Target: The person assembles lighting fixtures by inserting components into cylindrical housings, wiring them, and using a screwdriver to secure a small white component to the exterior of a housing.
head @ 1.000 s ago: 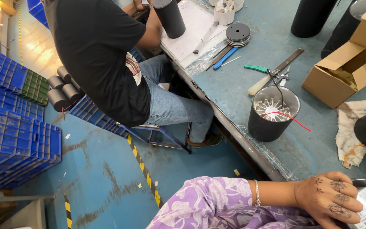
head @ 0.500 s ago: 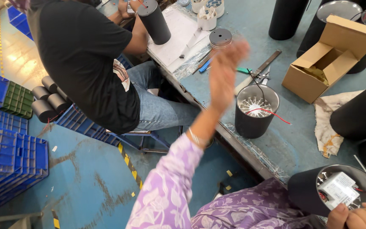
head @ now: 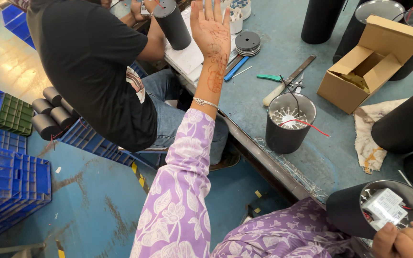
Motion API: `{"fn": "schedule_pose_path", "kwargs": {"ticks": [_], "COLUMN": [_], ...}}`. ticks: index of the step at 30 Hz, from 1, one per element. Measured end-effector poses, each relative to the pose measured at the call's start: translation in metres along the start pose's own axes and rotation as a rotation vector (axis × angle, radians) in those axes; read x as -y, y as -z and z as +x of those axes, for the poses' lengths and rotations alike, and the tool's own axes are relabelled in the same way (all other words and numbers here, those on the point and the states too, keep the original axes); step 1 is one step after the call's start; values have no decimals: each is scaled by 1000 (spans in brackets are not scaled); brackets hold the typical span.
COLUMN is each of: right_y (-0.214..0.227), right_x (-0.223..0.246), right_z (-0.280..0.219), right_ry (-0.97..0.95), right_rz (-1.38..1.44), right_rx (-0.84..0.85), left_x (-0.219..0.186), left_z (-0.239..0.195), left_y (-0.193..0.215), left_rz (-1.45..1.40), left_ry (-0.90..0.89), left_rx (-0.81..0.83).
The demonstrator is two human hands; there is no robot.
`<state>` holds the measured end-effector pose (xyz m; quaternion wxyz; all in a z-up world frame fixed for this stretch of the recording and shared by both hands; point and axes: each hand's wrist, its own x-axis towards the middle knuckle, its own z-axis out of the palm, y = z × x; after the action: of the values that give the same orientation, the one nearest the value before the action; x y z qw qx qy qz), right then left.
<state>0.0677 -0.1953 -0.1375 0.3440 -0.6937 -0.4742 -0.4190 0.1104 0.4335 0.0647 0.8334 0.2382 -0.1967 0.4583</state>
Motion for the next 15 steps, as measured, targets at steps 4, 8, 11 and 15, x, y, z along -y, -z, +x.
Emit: {"fn": "schedule_pose_path", "kwargs": {"ticks": [4, 8, 11, 15], "right_y": [1, 9, 3, 4], "right_x": [9, 27, 42, 42], "right_z": [16, 25, 19, 20], "right_ry": [29, -134, -229, -184], "right_rz": [22, -6, 5, 0], "right_rx": [-30, 78, -3, -33], "left_x": [-1, -20, -35, -47], "left_z": [-14, -33, -61, -100], "left_y": [-1, -9, -14, 16], "left_rz": [30, 42, 23, -69], "left_ry": [43, 98, 182, 336], "left_rx": [32, 60, -18, -126]}}
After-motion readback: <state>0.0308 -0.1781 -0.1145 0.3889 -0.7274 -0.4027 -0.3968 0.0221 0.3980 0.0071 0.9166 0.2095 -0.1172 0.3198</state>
